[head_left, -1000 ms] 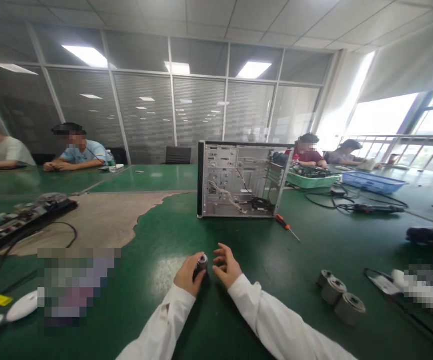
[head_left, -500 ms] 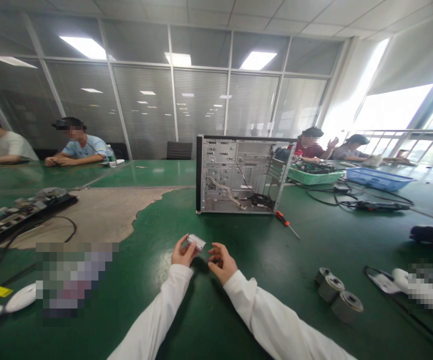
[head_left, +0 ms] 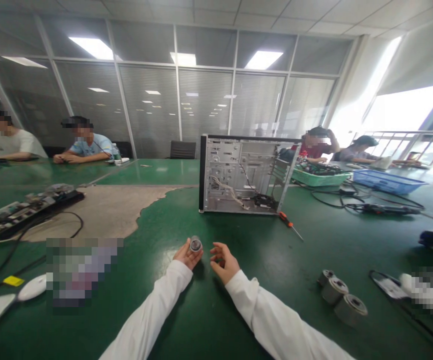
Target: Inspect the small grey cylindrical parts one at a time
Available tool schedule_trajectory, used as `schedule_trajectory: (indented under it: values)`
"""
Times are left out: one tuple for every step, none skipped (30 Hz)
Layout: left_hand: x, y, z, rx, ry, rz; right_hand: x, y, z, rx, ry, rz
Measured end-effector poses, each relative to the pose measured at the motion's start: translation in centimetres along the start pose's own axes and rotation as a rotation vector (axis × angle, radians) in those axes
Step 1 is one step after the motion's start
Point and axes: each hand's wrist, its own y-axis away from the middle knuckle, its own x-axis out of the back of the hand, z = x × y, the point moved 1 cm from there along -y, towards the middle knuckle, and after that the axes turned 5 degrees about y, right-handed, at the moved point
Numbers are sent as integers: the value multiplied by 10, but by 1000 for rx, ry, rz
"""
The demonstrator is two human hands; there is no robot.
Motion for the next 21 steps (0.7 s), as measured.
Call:
schedule_trajectory:
  values:
    - [0,0,0,18,3,5,0,0,-1,5,8,-4]
    - [0,1,0,34,5,14,0,1,-1,8,15,-6]
    - [0,1,1,45,5,22,0,1,-2,12,21,-9]
    - [0,2,1,52,6,26,0,1,-3,16,24,-11]
    - [0,2,1,56,6,25,0,2,-4,21,24,-13]
    - [0,2,1,56,3,20,1,2,-5,26,21,-15]
    - [-1,3,1,54,-6,15,1,3,-7,31,16,-18]
    - [-1,3,0,45,-24,6,1,3,-10,35,9,-24]
    - [-1,3,-1,20,-57,-9,2,4,-13,40,1,-36]
    - [-1,3,-2,-17,-98,-28,3,5,-16,44,-9,-49]
    - [-1,3,-4,-54,-138,-48,3,6,-18,47,-18,-60]
    - [0,2,-7,-93,-178,-68,4,6,-21,49,-26,-71]
    - [0,2,-9,-139,-222,-89,5,7,-23,49,-33,-76]
    - [1,1,-13,-196,-277,-106,6,7,-23,47,-37,-76]
    - [2,1,-15,-266,-350,-115,6,8,-24,43,-39,-71]
    - [3,2,-18,-348,-439,-119,6,8,-23,38,-37,-65]
    - [3,3,-20,-443,-544,-122,6,8,-21,32,-35,-58]
    - [4,4,-22,-536,-648,-123,5,7,-19,24,-35,-47]
    - [4,6,-23,-612,-738,-121,5,7,-17,17,-42,-36]
    - [3,9,-23,-680,-812,-121,4,6,-14,10,-56,-26]
    - [3,11,-23,-745,-870,-127,3,5,-12,1,-81,-18]
